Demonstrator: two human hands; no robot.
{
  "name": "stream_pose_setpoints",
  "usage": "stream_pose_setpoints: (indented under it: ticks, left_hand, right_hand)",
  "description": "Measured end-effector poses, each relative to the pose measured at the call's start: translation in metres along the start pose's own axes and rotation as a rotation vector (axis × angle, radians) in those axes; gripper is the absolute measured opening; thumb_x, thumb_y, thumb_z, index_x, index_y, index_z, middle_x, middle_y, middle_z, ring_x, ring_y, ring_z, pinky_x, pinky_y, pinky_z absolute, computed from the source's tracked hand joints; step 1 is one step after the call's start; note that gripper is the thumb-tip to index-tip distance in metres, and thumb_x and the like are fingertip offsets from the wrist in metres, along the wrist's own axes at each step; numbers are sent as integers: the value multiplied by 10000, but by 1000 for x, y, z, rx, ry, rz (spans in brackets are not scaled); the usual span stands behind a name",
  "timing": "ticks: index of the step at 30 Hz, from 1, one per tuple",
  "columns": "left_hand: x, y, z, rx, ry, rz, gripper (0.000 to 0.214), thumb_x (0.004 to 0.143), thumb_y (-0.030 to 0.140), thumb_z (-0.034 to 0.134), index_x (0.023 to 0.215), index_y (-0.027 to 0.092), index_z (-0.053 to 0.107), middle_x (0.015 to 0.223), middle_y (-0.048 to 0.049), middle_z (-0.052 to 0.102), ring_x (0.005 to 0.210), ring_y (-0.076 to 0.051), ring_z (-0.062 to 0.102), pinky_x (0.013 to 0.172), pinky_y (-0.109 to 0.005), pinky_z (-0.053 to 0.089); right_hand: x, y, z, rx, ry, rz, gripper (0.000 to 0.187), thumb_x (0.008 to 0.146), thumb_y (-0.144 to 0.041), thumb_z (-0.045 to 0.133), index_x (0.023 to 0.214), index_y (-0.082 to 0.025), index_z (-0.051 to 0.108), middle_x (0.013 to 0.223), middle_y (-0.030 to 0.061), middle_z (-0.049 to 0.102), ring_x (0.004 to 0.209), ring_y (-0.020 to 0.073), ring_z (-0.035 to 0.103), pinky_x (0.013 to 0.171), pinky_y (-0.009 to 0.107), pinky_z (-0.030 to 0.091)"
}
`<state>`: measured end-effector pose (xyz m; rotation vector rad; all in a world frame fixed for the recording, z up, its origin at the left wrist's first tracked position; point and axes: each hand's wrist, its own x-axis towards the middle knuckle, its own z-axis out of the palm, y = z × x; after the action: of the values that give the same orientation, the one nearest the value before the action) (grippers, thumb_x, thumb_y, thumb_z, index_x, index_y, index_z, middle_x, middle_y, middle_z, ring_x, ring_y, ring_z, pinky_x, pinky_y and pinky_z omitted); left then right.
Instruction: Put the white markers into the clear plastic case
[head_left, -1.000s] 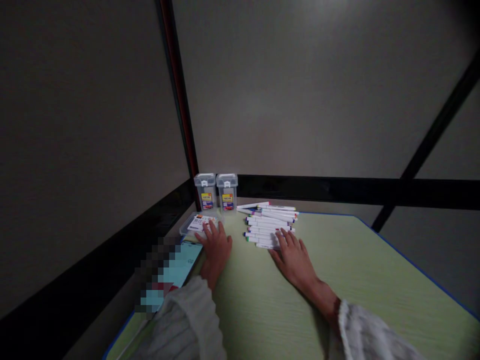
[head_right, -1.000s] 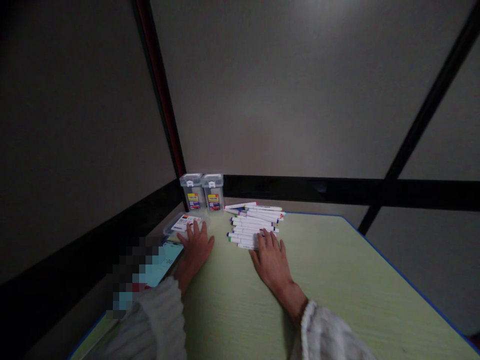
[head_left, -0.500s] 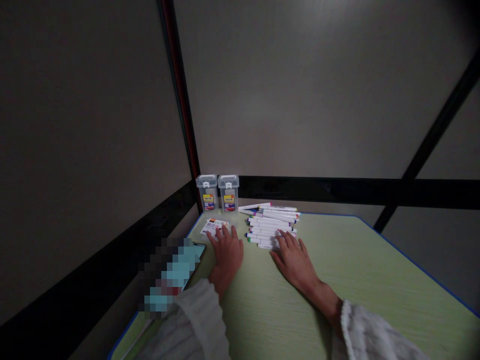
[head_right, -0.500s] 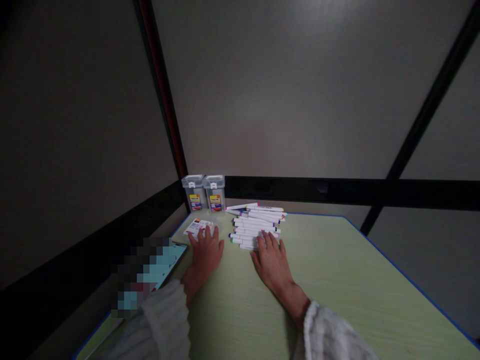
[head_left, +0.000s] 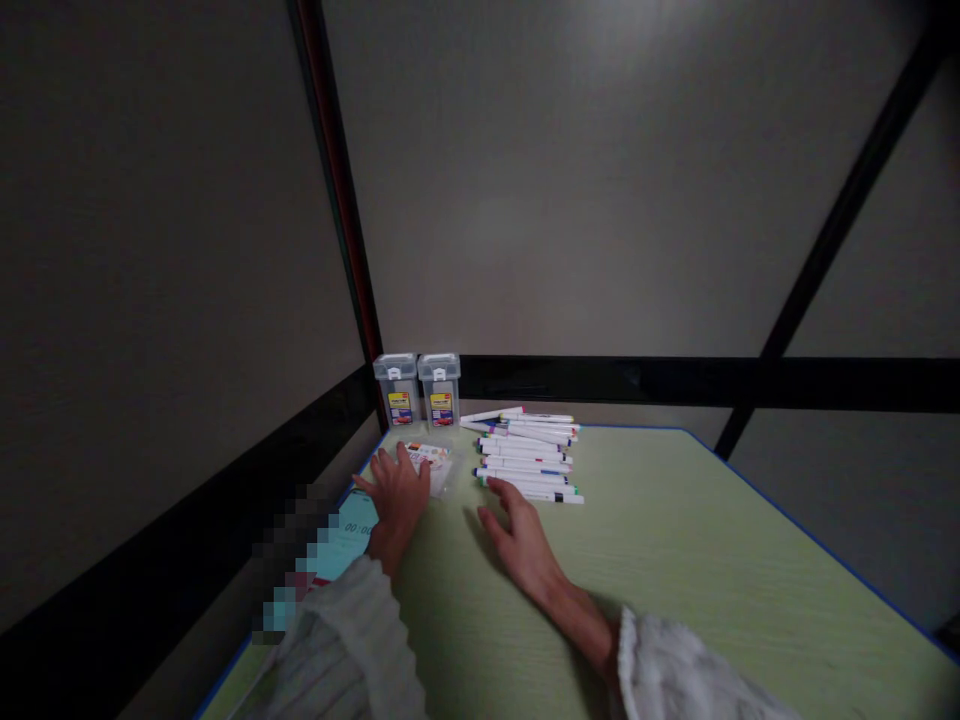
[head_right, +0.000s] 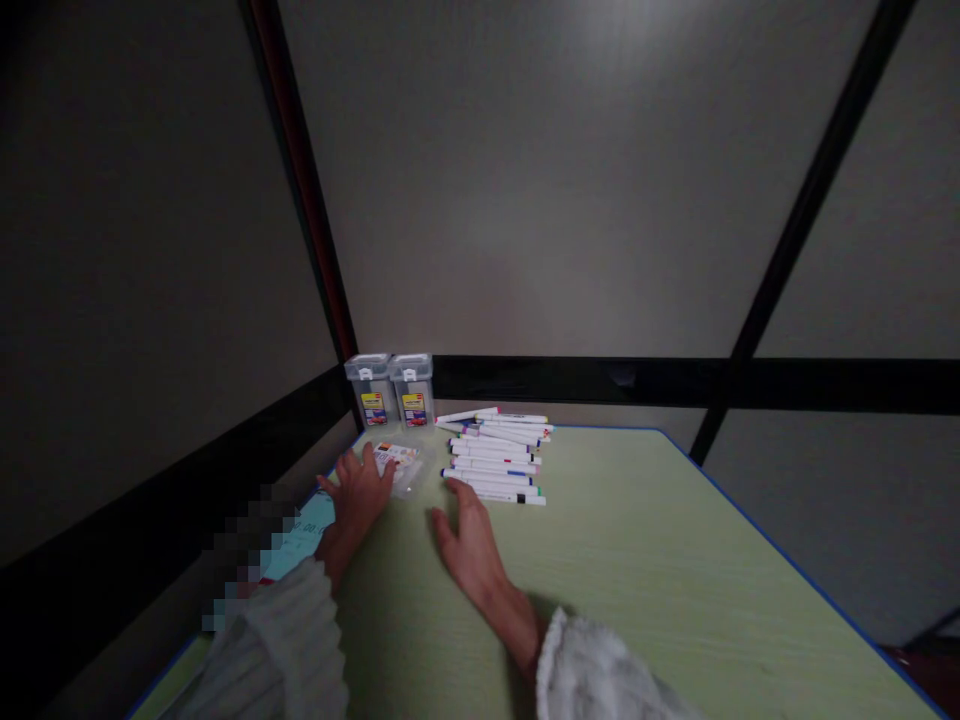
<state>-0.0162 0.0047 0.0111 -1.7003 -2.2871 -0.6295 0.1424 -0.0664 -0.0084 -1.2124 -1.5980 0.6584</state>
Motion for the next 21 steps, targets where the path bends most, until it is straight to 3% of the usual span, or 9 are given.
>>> stream_pose_setpoints:
  ticks: [3, 6, 13, 21]
  left_hand:
    - [4, -2, 2, -8, -75, -47, 524, 804, 430, 321, 1233, 135, 379, 1227, -212, 425, 1169, -339, 339, 923, -610, 169]
    - [4, -1, -2, -12, -122, -50, 533, 801, 437, 321, 1238, 135, 364, 1180, -208, 464, 1151, -334, 365, 924, -596, 173]
    - [0, 1, -13, 6, -96, -38, 515, 766, 461, 377, 1145, 115, 426, 1073, -195, 518, 1043, -336, 461, 909, -546, 223]
    - [4, -6, -14, -94, 9, -38, 476, 737, 425, 453, 1078, 95, 426, 1005, -187, 515, 949, -303, 508, 751, -391, 397]
  right_hand:
    - [2, -3, 29, 265, -26, 105, 506, 747, -343, 495, 1197, -121, 425, 1215, 154, 487, 1111, 230, 462, 887, 360, 391]
    - [5, -4, 44, 488, -41, 181, 511, 701, -372, 572, 1161, -171, 477, 1174, 117, 531, 1098, 240, 477, 886, 374, 388]
    - [6, -8, 41, 861, -59, 293, 436, 604, -322, 671, 1008, -204, 558, 1149, 74, 553, 1119, 233, 455, 946, 397, 324]
    - [4, -16, 35, 1028, -44, 338, 356, 564, -218, 672, 908, -198, 581, 986, 55, 605, 927, 201, 564, 875, 394, 397]
